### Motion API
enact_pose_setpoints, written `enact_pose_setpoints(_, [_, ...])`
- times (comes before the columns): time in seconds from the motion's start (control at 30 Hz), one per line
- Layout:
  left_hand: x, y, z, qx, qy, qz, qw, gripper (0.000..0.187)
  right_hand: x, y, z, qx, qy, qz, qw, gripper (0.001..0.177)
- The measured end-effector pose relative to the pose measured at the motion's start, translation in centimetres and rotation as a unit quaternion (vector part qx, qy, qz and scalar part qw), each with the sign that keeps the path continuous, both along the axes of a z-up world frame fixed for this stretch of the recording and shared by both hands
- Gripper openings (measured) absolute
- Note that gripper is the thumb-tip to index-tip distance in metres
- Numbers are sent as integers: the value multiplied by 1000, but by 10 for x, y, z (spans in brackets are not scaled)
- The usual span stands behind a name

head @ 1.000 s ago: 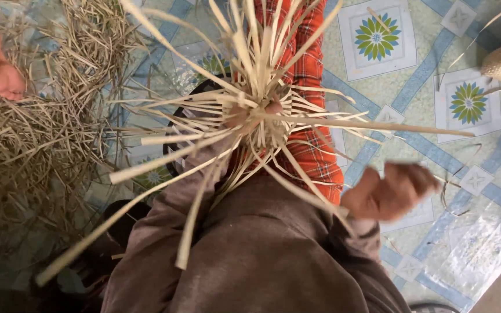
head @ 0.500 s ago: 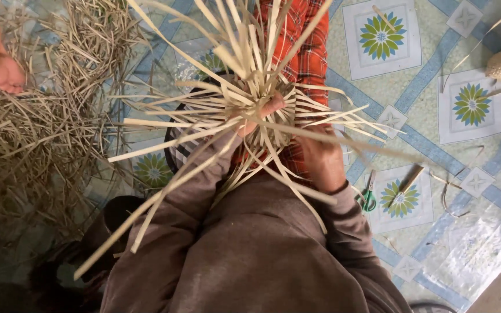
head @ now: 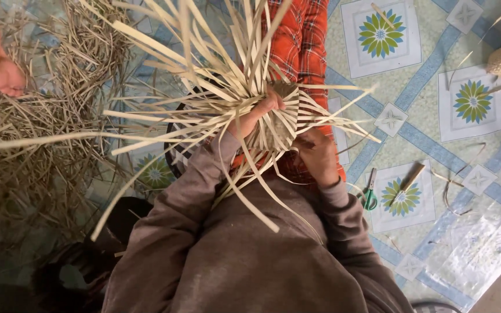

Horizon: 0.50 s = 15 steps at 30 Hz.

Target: Weaving dried plant strips into a circular base for a basket or mat

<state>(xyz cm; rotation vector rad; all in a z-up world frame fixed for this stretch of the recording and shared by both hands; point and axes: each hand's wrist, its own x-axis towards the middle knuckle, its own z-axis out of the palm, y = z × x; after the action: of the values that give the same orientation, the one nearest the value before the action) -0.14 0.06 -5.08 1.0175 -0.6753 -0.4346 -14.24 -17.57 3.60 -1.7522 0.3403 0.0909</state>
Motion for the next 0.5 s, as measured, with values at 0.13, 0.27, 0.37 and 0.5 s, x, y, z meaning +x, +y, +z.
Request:
enact_pose_setpoints(0.13, [0,1,6,35,4,-29,999,26,-9,-4,23,-173,-72,-19,982,18])
enact_pose_setpoints(0.27, [-3,-5,-1,-11,23,-29,999,29,-25,-8,71,-247,-123,1,961,13])
enact_pose_setpoints(0.37, [-1,5,18,29,16,-54,998,29,-48,-28,82,-362,-85,63,926,26])
enact_pose_setpoints(0.5, [-1,1,29,35,8,-34,999,30,-42,-28,138,-311,-72,105,942,17])
